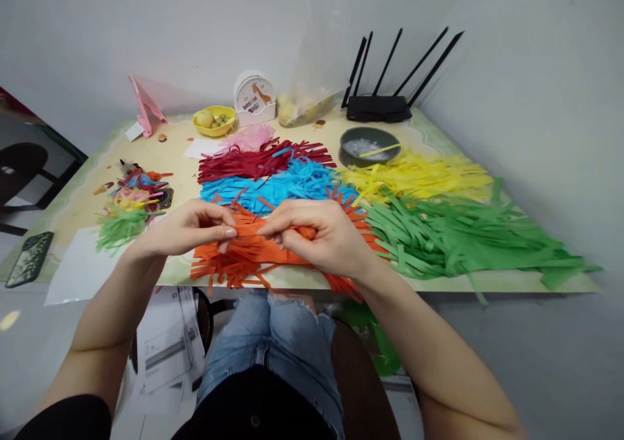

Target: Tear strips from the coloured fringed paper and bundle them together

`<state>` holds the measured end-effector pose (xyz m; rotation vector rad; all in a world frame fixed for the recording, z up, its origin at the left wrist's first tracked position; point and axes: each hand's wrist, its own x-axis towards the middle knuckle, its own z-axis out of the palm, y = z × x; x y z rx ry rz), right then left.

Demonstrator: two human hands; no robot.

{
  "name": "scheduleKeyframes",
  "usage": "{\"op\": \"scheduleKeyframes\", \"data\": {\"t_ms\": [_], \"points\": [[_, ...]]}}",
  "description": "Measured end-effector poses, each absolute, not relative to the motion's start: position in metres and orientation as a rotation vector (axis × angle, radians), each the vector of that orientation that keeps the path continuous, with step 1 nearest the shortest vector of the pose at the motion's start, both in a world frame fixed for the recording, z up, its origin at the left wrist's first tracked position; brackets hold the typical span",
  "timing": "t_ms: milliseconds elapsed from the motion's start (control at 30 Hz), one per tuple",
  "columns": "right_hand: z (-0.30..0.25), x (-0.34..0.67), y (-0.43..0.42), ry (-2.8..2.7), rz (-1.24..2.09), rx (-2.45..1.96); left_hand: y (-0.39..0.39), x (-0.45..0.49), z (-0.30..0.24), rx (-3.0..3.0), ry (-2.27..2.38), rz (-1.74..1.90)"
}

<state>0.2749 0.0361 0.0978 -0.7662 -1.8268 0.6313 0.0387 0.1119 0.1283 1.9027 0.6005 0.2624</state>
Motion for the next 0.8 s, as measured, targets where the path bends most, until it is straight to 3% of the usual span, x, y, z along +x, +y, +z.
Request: {"op": "scheduleKeyframes", "data": {"t_ms": [333,600,800], "points": [[0.104,0.276,0.044,-1.869,0.771,-1.190,0.098,0.040,0.130,2.368,0.787,0.449],[0.088,0.263,0.037,-1.459,0.922,-1.011,0.100,0.033,0.117,1.655,0.631,0.664],[0.082,0.264,0.040,-1.402,0.952,-0.904,0.106,0.030,0.108,1.470,0.491,0.714]]}}
